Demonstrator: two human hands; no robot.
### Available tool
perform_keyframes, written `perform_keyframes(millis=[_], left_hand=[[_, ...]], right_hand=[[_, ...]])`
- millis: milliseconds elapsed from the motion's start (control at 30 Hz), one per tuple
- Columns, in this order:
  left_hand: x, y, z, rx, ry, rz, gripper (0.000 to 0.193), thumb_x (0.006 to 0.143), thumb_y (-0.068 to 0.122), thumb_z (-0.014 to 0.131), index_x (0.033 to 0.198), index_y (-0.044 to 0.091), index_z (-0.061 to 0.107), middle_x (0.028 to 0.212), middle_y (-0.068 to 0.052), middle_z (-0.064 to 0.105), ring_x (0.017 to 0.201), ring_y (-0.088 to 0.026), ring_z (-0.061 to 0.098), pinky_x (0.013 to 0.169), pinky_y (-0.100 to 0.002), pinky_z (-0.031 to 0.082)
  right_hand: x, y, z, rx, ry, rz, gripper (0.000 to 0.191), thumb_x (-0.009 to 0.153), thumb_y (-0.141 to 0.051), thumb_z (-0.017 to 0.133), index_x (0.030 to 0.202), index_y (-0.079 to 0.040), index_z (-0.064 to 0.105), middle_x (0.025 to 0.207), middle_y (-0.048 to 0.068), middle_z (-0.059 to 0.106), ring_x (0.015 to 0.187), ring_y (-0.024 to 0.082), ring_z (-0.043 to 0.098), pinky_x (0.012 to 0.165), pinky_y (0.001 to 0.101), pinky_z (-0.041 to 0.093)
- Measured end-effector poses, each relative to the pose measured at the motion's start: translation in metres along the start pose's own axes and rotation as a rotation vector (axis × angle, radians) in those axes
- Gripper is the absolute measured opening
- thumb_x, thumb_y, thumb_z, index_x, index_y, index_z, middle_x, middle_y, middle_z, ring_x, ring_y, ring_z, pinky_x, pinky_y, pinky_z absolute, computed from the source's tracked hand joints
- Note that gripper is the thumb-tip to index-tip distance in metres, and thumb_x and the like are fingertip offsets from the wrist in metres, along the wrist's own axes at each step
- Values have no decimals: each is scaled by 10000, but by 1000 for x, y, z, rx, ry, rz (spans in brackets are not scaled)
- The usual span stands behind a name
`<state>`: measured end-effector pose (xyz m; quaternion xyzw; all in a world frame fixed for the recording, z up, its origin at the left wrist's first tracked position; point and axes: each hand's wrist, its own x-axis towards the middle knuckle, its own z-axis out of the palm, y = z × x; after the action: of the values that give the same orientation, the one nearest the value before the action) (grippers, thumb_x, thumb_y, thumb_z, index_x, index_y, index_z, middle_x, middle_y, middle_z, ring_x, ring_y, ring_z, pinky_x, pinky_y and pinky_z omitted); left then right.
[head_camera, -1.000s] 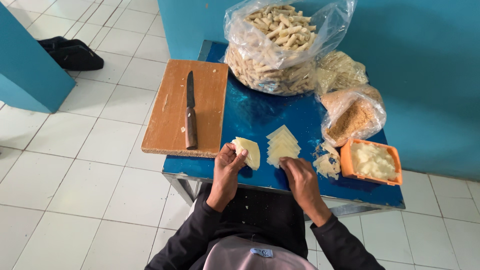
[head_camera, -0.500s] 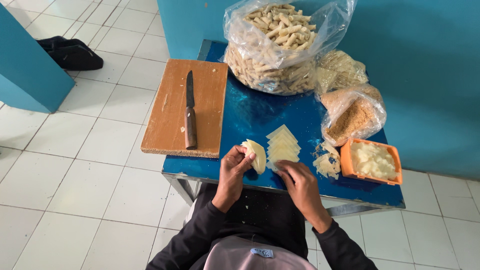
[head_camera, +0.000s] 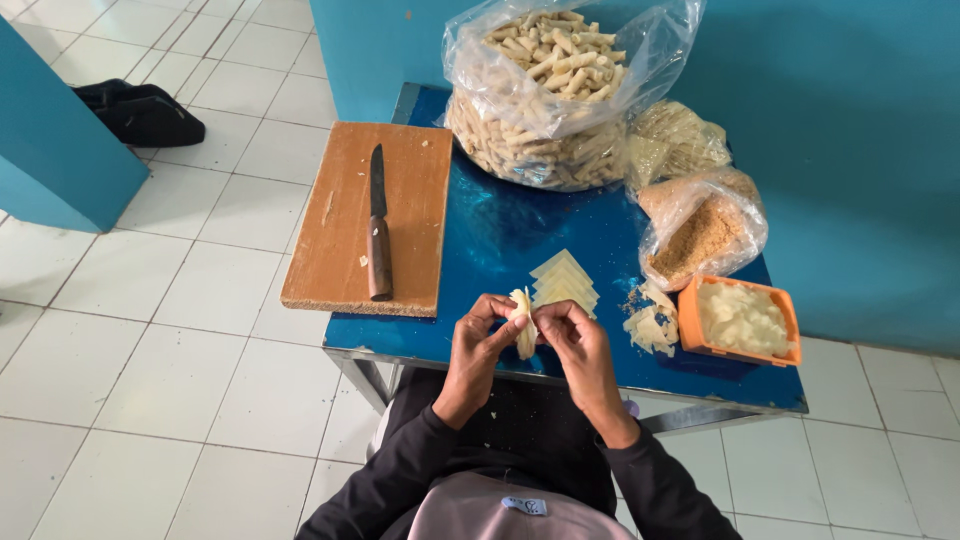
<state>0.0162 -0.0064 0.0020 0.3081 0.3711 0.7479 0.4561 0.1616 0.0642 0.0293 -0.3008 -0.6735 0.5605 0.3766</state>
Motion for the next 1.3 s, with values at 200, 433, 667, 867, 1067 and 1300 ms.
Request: perform_keyframes(millis=[200,433,667,867,1067,1300], left_hand=[[0,1,3,95,26,5,179,936,131,772,932,5,645,1050,-39,575,926,-120,587,814,-284,497],[0,6,2,-6,4,-41,160,931,162,745,931,33,651,1046,-40,620,957,-112,606,908,-266,497],[1,1,4,314,12,115,184,937,146,763,927,-3,657,1077,-64,592,1017,-127,565,873,-295,464],[1,-5,0,-46,-14,-71,179,1035,190,629,1088,23,594,1003,-74,657,885,-103,608,784,-270,509],[2,-8,-7,-155,40,-5,154,1081,189,537,1106,41,503,1028,-52,649,896,-100,617,780,-273,522],[6,3,-19,-145,106,50,148,1063,181,554,1057,69,457,1029,-36,627,932,-97,627,824,-289,543]], right_hand=[[-5,11,6,-118,71,26,206,951,-144,728,1085,12,708,877,46,706,774,81,628,695,248,511],[2,21,-7,379,-4,129,196,963,-178,671,1041,0,699,934,36,749,830,95,682,763,251,580],[-1,37,-8,98,54,25,136,991,-135,722,1055,-15,721,902,48,681,808,93,607,737,259,518],[0,47,-23,618,40,239,78,1005,-140,670,975,-68,661,963,53,700,885,128,663,825,310,554],[1,56,-42,791,176,344,92,967,-122,633,1032,-67,666,982,67,716,904,167,683,842,330,567],[2,35,-70,-267,326,-99,123,967,-63,705,1090,-65,706,1023,55,762,905,167,728,786,307,590]])
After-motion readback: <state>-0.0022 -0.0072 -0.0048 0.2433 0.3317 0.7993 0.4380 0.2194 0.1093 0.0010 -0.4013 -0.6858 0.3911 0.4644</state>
